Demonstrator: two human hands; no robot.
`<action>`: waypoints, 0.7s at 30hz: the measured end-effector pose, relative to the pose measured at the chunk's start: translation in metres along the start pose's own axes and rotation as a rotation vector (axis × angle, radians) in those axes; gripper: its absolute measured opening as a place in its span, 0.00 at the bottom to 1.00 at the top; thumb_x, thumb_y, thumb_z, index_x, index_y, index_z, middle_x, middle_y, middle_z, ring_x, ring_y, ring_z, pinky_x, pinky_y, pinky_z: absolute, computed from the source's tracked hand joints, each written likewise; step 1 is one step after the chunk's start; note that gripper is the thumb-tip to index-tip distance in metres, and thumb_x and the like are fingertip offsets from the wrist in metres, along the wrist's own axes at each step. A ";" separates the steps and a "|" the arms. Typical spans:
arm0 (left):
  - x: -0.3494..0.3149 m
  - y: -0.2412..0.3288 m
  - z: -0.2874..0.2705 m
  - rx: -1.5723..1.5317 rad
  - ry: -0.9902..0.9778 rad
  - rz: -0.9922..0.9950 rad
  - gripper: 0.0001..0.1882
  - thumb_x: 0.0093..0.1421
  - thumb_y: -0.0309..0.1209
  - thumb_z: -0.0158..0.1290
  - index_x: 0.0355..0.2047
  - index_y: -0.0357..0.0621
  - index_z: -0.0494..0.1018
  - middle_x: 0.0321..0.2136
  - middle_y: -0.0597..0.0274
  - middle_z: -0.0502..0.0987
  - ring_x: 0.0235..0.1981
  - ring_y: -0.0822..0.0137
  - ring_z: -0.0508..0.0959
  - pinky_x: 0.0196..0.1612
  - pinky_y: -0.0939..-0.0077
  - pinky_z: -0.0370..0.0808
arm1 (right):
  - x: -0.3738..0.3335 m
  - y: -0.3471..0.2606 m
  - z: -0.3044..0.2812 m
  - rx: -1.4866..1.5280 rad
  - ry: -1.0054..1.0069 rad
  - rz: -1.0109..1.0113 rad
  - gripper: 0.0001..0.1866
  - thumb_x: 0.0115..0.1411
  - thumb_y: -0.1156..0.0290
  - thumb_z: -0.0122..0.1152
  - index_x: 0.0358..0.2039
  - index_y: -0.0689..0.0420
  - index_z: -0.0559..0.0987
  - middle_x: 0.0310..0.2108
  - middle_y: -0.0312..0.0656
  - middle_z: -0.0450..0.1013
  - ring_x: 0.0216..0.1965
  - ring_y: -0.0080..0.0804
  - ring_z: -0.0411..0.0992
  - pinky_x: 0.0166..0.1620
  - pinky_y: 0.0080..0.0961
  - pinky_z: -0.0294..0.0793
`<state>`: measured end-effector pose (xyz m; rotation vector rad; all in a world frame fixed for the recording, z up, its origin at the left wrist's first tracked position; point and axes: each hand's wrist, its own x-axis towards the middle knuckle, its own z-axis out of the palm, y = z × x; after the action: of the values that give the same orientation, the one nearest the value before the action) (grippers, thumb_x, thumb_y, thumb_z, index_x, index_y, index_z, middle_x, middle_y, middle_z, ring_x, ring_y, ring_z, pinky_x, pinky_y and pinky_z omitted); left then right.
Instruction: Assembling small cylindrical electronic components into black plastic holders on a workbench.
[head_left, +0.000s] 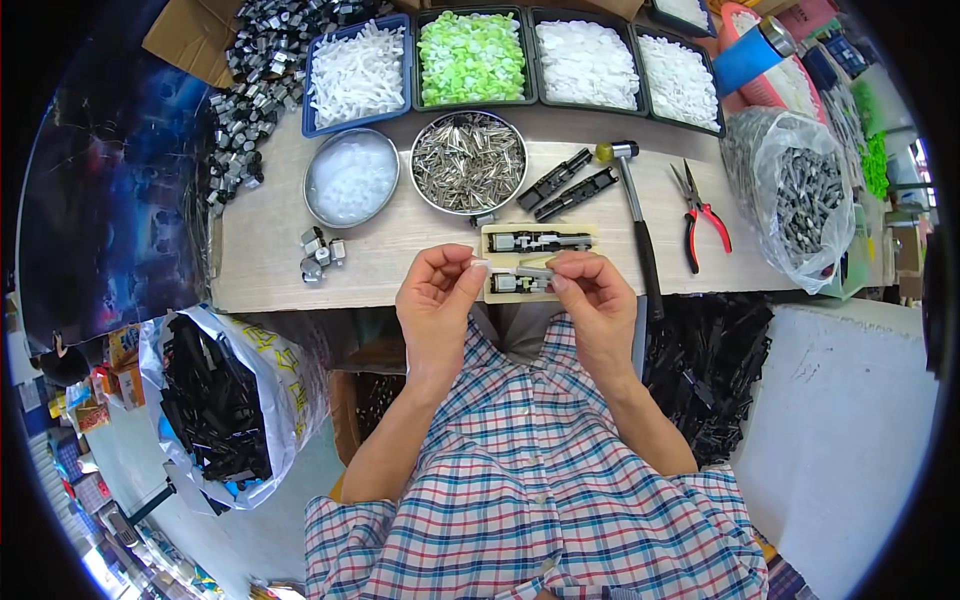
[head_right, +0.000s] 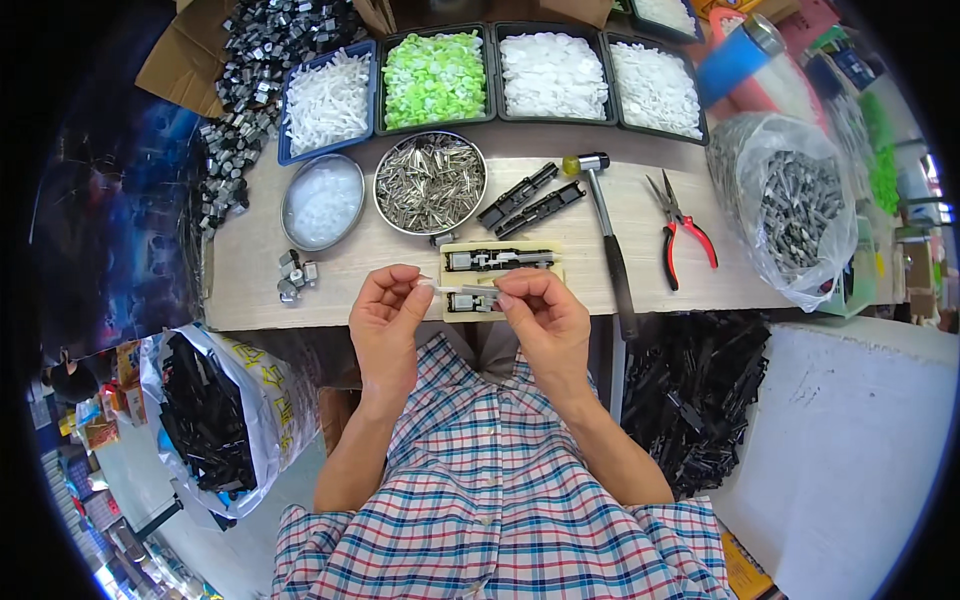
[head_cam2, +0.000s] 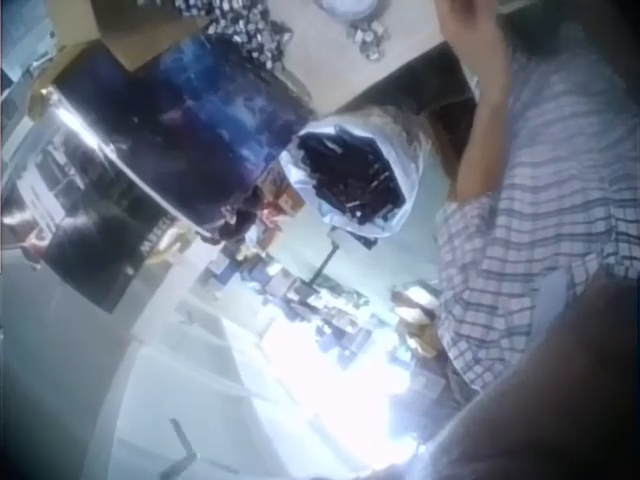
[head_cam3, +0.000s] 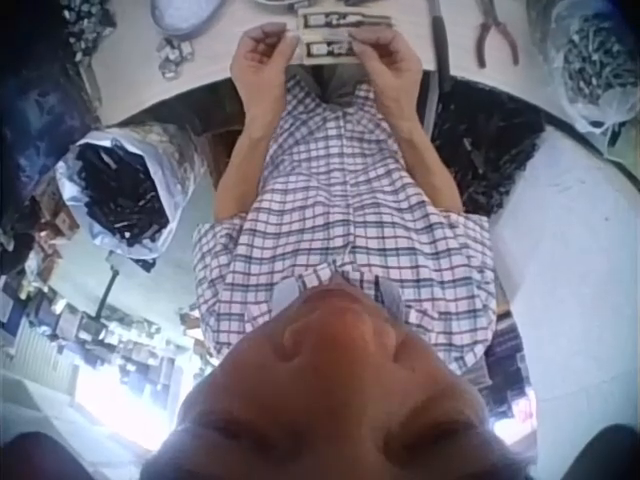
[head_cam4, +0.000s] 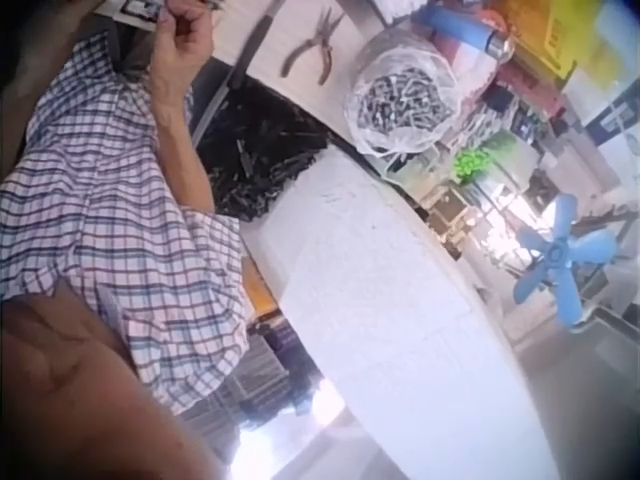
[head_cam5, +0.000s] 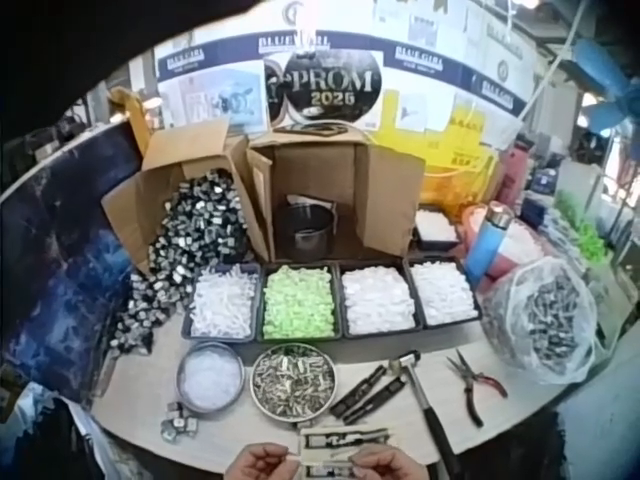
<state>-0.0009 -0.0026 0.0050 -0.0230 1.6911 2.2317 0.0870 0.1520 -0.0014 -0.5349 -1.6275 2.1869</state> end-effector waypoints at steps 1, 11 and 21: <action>-0.001 0.001 0.000 0.000 0.001 0.000 0.11 0.63 0.20 0.60 0.45 0.35 0.74 0.37 0.64 0.78 0.38 0.78 0.76 0.44 0.85 0.74 | 0.000 0.000 -0.001 0.000 -0.001 0.001 0.06 0.65 0.81 0.62 0.42 0.64 0.78 0.48 0.42 0.75 0.45 0.24 0.75 0.51 0.22 0.76; -0.002 -0.009 0.004 0.113 -0.072 0.192 0.09 0.61 0.17 0.61 0.43 0.34 0.78 0.39 0.60 0.82 0.41 0.73 0.80 0.46 0.82 0.76 | 0.010 -0.011 -0.015 -0.024 -0.046 0.052 0.06 0.62 0.82 0.64 0.40 0.63 0.78 0.46 0.40 0.74 0.45 0.23 0.74 0.50 0.21 0.76; -0.002 -0.027 0.016 0.126 -0.078 0.448 0.09 0.61 0.14 0.58 0.41 0.32 0.80 0.40 0.54 0.83 0.43 0.67 0.83 0.51 0.75 0.78 | 0.007 -0.014 -0.011 0.230 -0.005 0.240 0.10 0.64 0.77 0.64 0.44 0.62 0.75 0.41 0.38 0.76 0.40 0.21 0.76 0.46 0.21 0.79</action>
<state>0.0115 0.0183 -0.0156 0.5150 1.9387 2.3805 0.0875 0.1678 0.0085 -0.6863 -1.3482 2.5085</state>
